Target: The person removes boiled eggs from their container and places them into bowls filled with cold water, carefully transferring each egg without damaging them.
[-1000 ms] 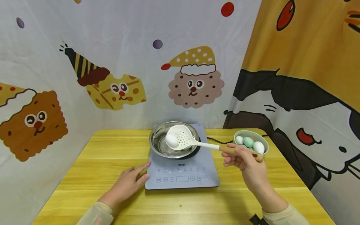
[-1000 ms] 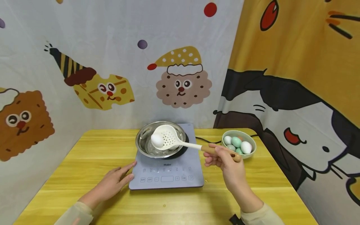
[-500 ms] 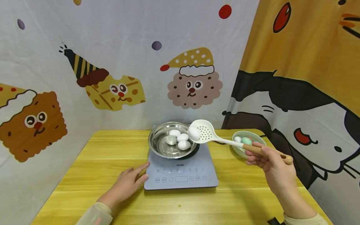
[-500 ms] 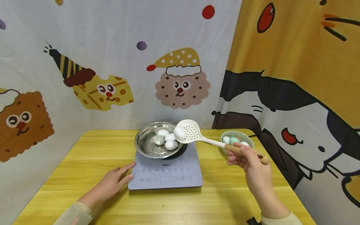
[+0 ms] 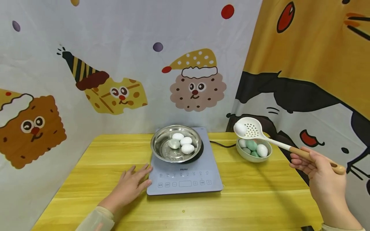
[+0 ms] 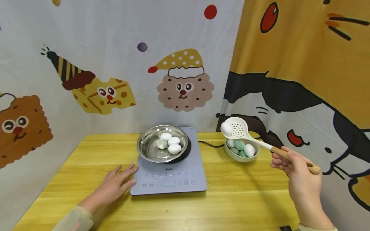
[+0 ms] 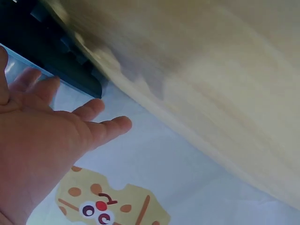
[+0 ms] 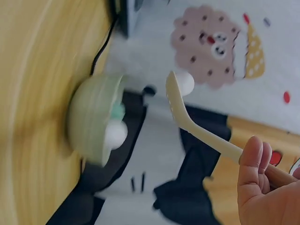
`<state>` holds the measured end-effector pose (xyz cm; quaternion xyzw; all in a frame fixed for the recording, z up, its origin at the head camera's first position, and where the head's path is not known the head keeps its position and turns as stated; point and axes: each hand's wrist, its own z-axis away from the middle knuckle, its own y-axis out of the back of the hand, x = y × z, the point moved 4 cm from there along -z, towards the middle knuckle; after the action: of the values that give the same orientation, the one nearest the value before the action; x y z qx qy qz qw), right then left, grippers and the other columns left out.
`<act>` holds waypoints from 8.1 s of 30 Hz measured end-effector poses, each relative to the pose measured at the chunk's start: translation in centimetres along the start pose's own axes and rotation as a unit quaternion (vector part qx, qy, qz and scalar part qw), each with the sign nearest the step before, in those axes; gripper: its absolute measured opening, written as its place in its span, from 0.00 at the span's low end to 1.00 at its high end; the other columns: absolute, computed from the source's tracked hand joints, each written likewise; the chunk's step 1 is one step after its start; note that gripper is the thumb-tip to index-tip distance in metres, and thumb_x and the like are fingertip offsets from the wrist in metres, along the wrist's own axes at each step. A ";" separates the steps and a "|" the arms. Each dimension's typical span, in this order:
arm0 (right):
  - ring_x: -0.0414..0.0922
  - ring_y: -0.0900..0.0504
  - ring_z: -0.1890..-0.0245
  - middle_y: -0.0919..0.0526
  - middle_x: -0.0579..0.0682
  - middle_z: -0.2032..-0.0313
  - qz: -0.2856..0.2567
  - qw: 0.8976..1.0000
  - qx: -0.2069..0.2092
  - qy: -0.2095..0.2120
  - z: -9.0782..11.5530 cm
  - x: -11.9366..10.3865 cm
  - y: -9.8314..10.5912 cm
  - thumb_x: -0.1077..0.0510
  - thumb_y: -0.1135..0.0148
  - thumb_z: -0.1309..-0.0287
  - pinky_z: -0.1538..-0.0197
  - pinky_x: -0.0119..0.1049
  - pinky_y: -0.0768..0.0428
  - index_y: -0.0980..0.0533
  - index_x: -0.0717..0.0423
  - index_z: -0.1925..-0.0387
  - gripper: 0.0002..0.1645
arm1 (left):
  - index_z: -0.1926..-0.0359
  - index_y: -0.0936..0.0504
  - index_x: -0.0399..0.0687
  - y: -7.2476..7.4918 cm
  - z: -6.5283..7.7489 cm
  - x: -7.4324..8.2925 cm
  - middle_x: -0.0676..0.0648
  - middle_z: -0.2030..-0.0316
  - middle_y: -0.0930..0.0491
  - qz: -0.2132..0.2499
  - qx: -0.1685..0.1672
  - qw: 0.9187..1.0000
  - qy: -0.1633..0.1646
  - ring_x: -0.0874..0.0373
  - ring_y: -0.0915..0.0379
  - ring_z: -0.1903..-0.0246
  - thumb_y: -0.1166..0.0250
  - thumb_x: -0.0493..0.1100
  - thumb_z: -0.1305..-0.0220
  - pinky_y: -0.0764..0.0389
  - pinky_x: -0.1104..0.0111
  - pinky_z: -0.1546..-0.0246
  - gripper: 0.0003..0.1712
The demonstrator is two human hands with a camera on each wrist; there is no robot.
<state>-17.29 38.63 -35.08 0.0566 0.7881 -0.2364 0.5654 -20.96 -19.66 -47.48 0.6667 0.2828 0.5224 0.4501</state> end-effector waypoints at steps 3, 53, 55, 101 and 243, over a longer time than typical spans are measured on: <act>0.44 0.06 0.69 0.05 0.53 0.61 0.025 0.999 0.045 -0.003 -0.8 0.3 1.7 0.57 0.41 0.20 0.67 0.35 0.09 0.13 0.61 0.46 0.16 | 0.21 0.29 0.58 0.1 0.0 0.1 0.49 0.21 0.30 -0.012 0.006 1.000 -0.010 0.20 0.45 0.23 0.42 0.61 0.19 0.52 0.20 0.26 0.33; 0.39 0.08 0.56 0.07 0.60 0.51 0.235 0.841 -0.312 0.375 5.6 4.2 -19.2 0.74 0.35 0.37 0.56 0.25 0.11 0.16 0.71 0.45 0.19 | 0.24 0.24 0.54 0.6 -1.2 1.2 0.49 0.25 0.25 -0.085 0.006 0.995 -0.054 0.26 0.36 0.25 0.37 0.59 0.22 0.49 0.21 0.26 0.32; 0.43 0.09 0.57 0.07 0.59 0.53 0.276 0.802 -0.306 0.432 5.8 4.6 -20.1 0.68 0.33 0.35 0.55 0.23 0.13 0.14 0.68 0.46 0.17 | 0.24 0.24 0.54 0.6 -1.2 1.2 0.50 0.25 0.25 -0.081 0.004 0.995 -0.052 0.26 0.37 0.24 0.37 0.58 0.22 0.49 0.21 0.25 0.32; 0.44 0.09 0.68 0.06 0.54 0.62 0.098 0.960 -0.230 -0.127 6.8 8.1 -19.7 0.55 0.47 0.18 0.57 0.43 0.06 0.21 0.70 0.38 0.23 | 0.23 0.26 0.54 1.0 -0.7 0.7 0.49 0.23 0.28 -0.072 -0.009 0.997 -0.028 0.26 0.38 0.23 0.37 0.58 0.22 0.49 0.21 0.25 0.33; 0.35 0.11 0.57 0.07 0.61 0.53 0.200 0.789 -0.331 0.478 5.8 2.2 -18.2 0.61 0.35 0.27 0.59 0.20 0.17 0.15 0.74 0.49 0.17 | 0.21 0.29 0.55 0.6 -0.7 0.1 0.50 0.20 0.32 -0.028 -0.018 0.999 -0.024 0.25 0.40 0.23 0.41 0.59 0.20 0.48 0.22 0.25 0.33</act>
<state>-19.57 19.68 -32.94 0.1278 0.9589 0.2141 0.1357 -21.65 -19.62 -46.86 0.6627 0.2806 0.4987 0.4831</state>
